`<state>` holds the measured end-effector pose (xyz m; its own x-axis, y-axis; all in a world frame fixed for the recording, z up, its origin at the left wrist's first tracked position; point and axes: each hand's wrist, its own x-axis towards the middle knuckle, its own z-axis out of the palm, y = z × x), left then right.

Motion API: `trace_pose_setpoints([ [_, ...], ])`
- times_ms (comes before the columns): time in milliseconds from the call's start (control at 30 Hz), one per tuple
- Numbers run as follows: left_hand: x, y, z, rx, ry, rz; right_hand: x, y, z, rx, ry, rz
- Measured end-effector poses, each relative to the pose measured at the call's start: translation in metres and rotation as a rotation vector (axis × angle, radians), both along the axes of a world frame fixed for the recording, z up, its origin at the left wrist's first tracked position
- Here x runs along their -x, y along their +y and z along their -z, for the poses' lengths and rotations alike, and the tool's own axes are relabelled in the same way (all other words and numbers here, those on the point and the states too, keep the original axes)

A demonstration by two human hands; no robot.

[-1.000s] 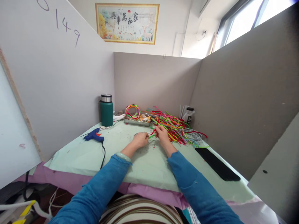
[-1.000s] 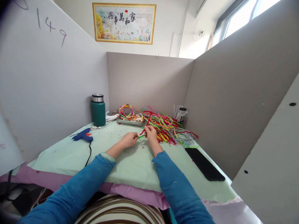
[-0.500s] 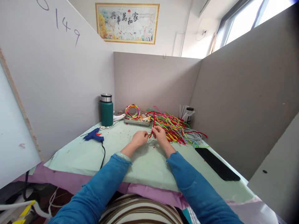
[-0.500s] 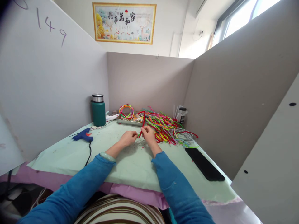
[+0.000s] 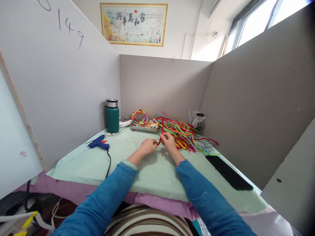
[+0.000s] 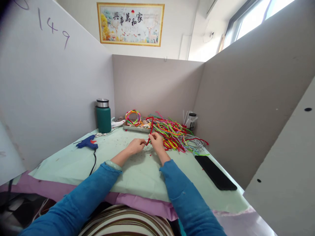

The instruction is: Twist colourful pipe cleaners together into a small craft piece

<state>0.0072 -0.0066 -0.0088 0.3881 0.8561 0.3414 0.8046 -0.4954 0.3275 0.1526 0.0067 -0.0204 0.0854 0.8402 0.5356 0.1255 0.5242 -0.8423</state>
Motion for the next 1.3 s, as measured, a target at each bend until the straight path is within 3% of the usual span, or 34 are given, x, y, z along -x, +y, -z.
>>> trace_pose_setpoints([
  [833,0.0011,-0.0052,-0.0003,-0.033,0.044,-0.015,0.0044,-0.0007,0.0038,-0.141,-0.254,0.103],
  [1300,0.0004,-0.0082,-0.0015,-0.054,0.123,-0.053,0.0065,-0.004,0.002,-0.142,-0.253,0.094],
])
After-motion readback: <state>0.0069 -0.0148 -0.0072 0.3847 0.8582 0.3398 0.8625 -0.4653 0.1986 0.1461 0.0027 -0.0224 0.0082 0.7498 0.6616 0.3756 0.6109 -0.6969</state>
